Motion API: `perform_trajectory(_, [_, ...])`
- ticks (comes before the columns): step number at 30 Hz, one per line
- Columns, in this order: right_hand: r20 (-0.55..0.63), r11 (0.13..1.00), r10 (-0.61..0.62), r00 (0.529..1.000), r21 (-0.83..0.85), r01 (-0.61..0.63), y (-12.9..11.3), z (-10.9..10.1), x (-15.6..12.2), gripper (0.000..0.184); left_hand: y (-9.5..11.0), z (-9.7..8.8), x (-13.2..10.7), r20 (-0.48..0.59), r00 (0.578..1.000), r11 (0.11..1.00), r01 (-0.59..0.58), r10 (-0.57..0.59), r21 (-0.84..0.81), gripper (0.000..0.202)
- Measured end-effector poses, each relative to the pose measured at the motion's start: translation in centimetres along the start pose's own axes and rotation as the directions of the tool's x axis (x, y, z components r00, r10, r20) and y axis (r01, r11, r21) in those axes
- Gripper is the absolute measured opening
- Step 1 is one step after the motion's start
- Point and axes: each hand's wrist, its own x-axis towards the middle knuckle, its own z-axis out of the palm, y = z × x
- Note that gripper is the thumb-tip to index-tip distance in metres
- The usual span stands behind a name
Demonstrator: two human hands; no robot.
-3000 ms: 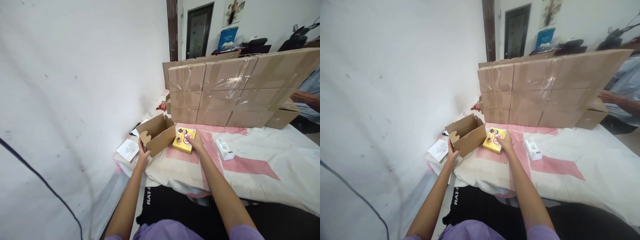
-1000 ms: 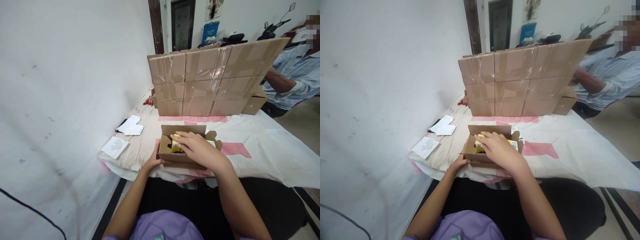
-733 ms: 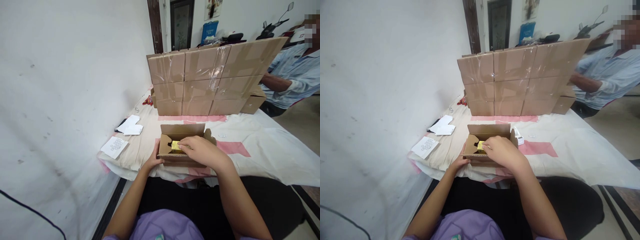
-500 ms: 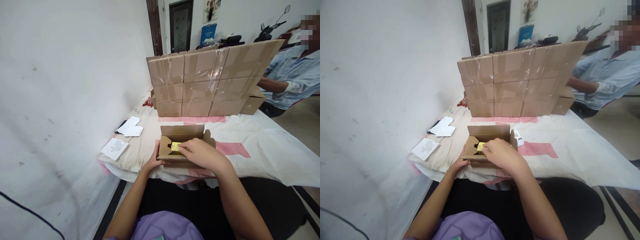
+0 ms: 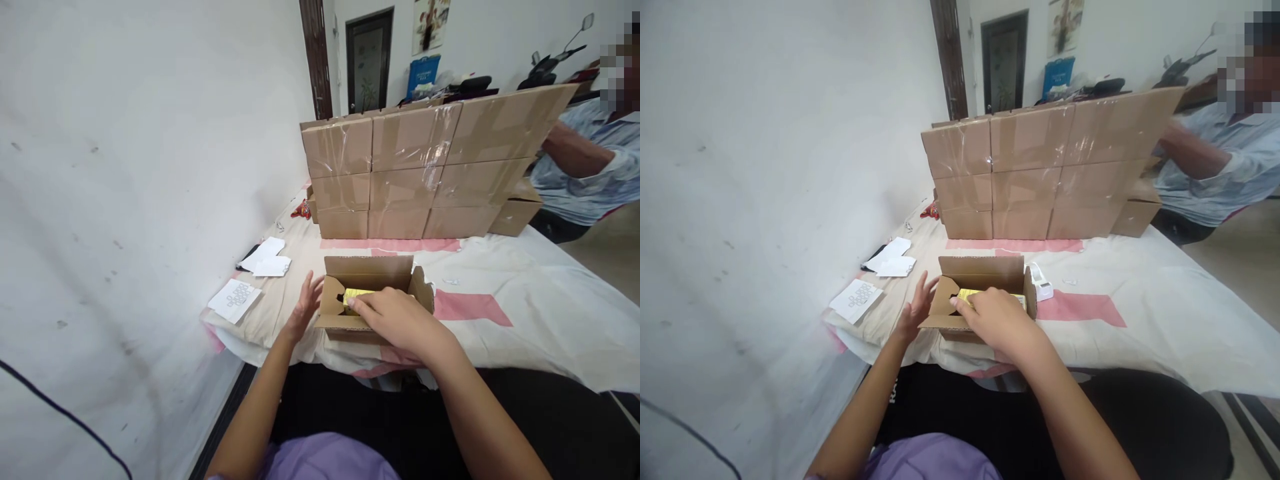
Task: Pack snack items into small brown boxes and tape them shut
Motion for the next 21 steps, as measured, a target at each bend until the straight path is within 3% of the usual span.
perform_trajectory(3, [-0.002, 1.000, 0.019, 1.000, 0.007, -0.019, -0.5, 0.1, 0.0, 0.063, 4.7, -0.4, 1.3, 0.165, 0.976, 0.948, -0.180, 0.139, 0.262, 0.077])
perform_trajectory(6, [-0.013, 0.999, 0.028, 1.000, -0.026, -0.028, -1.1, 0.1, -0.1, 0.068, 8.1, 0.2, 3.2, 0.399, 0.908, 0.731, -0.356, 0.124, 0.582, 0.054])
perform_trajectory(9, [-0.040, 0.999, -0.005, 0.999, -0.050, 0.003, -1.2, 0.2, -0.1, 0.068, 9.0, 1.5, 5.0, 0.490, 0.865, 0.565, -0.460, 0.111, 0.685, 0.033])
perform_trajectory(12, [-0.066, 0.998, -0.061, 0.996, 0.022, 0.062, -0.6, 0.0, -0.3, 0.064, 8.5, 2.4, 6.1, 0.531, 0.842, 0.517, -0.499, 0.097, 0.696, 0.033])
perform_trajectory(14, [-0.083, 0.992, -0.081, 0.993, 0.088, 0.088, 0.1, -0.3, -0.4, 0.062, 7.9, 2.4, 6.2, 0.493, 0.859, 0.544, -0.482, 0.139, 0.687, 0.043])
perform_trajectory(17, [-0.074, 0.979, -0.090, 0.993, 0.175, 0.102, 1.3, -0.9, -0.5, 0.064, 6.8, 1.7, 5.4, 0.324, 0.893, 0.614, -0.451, 0.313, 0.648, 0.061])
perform_trajectory(21, [-0.102, 0.979, -0.057, 0.993, 0.188, 0.076, 3.6, -1.4, 0.1, 0.055, 3.9, 1.3, 3.6, 0.160, 0.886, 0.689, -0.441, 0.434, 0.575, 0.055])
